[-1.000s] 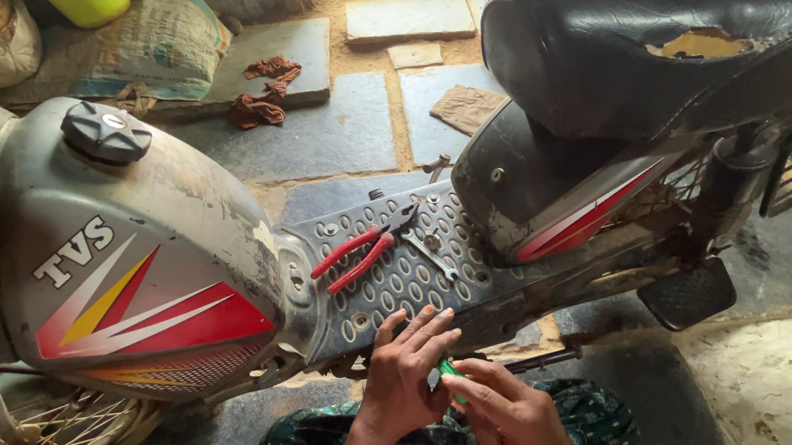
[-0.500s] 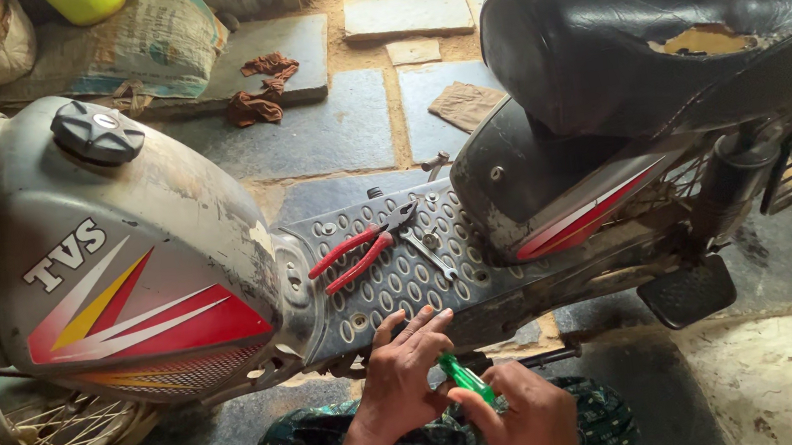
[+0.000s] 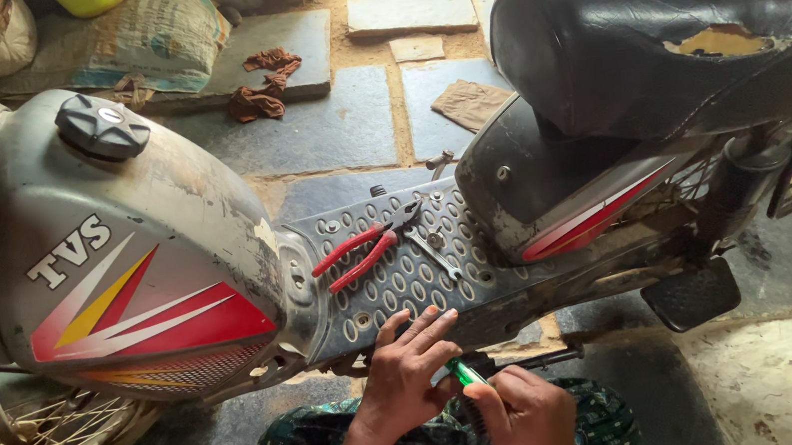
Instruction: The person connects wires and works on the electrical components of a moped using a screwdriver.
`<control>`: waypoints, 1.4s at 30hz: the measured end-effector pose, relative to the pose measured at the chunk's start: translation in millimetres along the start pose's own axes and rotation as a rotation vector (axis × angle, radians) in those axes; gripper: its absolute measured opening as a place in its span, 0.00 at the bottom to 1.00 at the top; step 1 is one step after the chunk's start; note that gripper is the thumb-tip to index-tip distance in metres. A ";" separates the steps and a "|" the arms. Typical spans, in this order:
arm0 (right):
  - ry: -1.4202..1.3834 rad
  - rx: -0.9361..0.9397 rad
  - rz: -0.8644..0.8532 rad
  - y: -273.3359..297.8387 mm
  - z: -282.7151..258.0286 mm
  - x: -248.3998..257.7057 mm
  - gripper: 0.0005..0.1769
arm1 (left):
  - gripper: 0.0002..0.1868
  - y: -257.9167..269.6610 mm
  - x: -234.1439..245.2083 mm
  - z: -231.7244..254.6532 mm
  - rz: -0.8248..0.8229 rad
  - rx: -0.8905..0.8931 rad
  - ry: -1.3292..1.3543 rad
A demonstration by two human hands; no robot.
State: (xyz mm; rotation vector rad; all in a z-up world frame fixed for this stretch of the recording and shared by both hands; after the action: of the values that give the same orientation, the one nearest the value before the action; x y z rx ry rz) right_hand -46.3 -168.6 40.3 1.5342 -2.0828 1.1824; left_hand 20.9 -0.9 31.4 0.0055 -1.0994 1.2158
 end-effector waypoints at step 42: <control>0.047 0.126 0.050 -7.1 -4.4 0.1 0.16 | 0.21 -3.0 3.1 3.7 0.063 0.007 0.042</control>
State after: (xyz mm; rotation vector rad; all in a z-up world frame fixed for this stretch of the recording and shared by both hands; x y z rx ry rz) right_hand -41.0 -166.0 46.2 1.5010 -2.0628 1.3783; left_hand 20.5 -1.8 37.0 -0.0487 -1.0655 1.2710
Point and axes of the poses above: each hand's wrist, its own y-axis away from the middle knuckle, its own x-axis out of the back of the hand, z = x × y, the point moved 3 cm from there along -y, towards the middle knuckle, and after that the axes turned 8 degrees about x, right-handed, at the moved point
